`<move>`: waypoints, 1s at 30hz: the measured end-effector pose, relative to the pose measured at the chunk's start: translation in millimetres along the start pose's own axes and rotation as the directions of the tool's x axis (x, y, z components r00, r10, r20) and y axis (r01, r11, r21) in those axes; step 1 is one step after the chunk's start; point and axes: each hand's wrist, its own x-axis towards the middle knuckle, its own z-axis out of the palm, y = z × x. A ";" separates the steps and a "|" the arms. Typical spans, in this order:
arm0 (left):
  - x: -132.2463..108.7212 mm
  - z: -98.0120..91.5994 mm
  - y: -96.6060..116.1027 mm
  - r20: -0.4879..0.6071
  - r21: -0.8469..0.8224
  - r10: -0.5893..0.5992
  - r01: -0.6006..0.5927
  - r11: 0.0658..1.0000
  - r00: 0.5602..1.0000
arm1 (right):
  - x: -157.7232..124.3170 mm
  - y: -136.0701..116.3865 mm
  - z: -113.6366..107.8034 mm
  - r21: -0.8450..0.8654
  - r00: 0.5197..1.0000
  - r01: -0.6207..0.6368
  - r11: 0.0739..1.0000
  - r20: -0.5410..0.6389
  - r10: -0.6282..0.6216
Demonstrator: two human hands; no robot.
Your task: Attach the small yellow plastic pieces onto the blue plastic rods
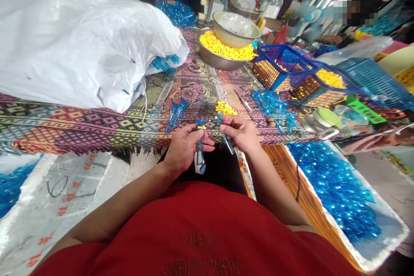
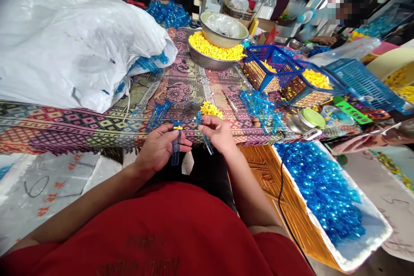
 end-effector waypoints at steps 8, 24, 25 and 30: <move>1.9 -1.9 -3.4 0.019 0.271 -0.043 0.037 0.962 0.999 | 20.1 -4.0 15.8 -0.843 0.962 0.268 0.466 0.259 -0.084; -3.8 5.2 -7.0 0.088 0.339 -0.100 0.065 0.939 0.991 | 27.1 30.4 -101.9 -0.981 0.980 -0.156 0.114 -0.168 -0.105; -5.3 6.0 -6.4 0.086 0.350 -0.087 0.051 0.935 0.992 | 31.0 32.3 -101.3 -0.984 0.982 -0.150 0.097 -0.159 -0.098; -11.6 7.8 -1.1 0.047 0.408 -0.008 -0.012 0.913 0.999 | 31.3 38.7 -92.3 -0.936 0.966 -0.092 0.339 -0.167 -0.199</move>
